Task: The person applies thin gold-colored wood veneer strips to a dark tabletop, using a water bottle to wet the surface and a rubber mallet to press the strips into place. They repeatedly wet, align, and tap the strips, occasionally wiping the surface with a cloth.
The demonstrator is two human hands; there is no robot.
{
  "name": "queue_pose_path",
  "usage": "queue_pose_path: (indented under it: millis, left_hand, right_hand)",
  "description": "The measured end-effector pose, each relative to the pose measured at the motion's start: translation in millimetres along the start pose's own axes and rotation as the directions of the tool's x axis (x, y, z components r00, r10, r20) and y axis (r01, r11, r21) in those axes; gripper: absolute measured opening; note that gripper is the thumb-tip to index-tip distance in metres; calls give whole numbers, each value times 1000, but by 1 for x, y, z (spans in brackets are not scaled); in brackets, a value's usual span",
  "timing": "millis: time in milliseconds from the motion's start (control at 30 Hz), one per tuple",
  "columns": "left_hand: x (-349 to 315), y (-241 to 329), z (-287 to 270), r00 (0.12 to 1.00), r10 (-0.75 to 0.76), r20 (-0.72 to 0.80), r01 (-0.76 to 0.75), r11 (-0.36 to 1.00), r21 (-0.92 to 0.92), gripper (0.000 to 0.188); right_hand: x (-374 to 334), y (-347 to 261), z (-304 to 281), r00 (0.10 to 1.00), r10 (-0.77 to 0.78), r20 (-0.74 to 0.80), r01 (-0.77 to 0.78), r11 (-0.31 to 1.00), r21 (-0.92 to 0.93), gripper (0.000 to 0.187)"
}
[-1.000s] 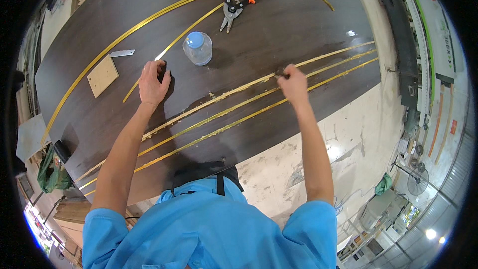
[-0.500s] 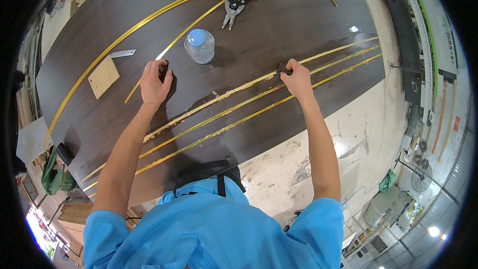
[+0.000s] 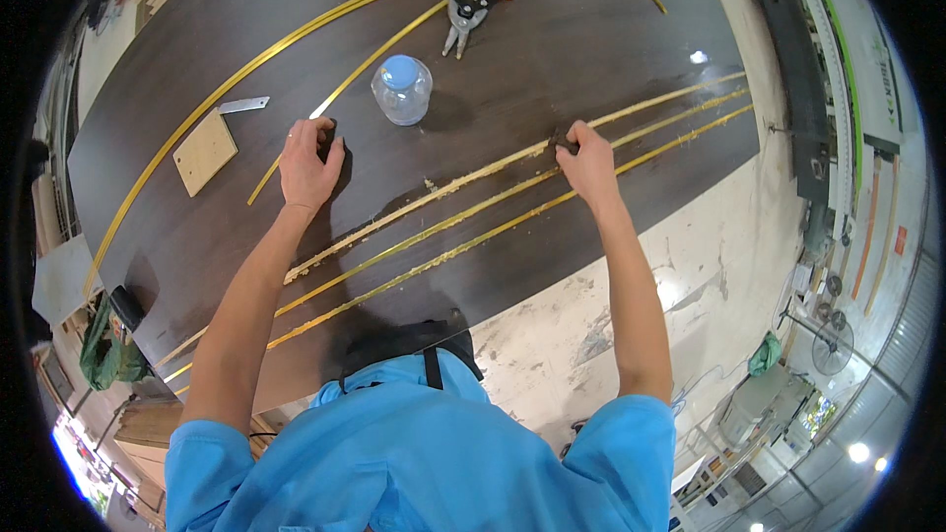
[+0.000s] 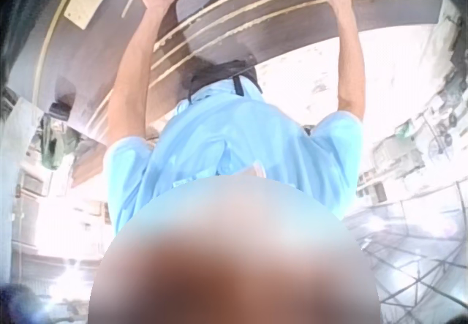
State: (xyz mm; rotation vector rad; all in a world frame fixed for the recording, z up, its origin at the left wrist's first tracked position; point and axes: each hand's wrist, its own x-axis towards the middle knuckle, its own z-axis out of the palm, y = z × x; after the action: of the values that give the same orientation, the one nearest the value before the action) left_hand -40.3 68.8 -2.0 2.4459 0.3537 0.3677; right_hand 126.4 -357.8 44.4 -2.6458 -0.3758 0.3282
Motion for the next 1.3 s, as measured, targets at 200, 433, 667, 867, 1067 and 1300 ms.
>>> queue_pose_path:
  millis: [200, 433, 667, 867, 1067, 1300]
  left_hand:
    - [-3, -1, 3, 1000, -4, 4, 4, 1000, 8, 25]
    - [2, 9, -6, 992, -93, 90, 94, 996, -9, 41]
    - [19, 75, 21, 997, 78, 10, -67, 909, -411, 96]
    - [62, 127, 13, 961, 51, 273, 106, 842, -529, 75]
    - [68, 174, -9, 823, 266, 502, -290, 957, -32, 60]
    - [81, 196, -11, 776, 336, 535, -504, 839, 206, 56]
  right_hand:
    - [5, 14, 10, 994, -21, -103, 28, 997, 68, 21]
    - [6, 17, 5, 985, 62, -159, -55, 997, 48, 24]
    - [-9, 0, 14, 996, -12, -90, 27, 986, 165, 20]
    - [-4, 16, 3, 943, 284, -173, -213, 915, 343, 19]
    - [-43, -29, 43, 982, 124, 145, -113, -233, 966, 14]
    - [-40, -45, 47, 993, 42, 107, -78, -440, 895, 19]
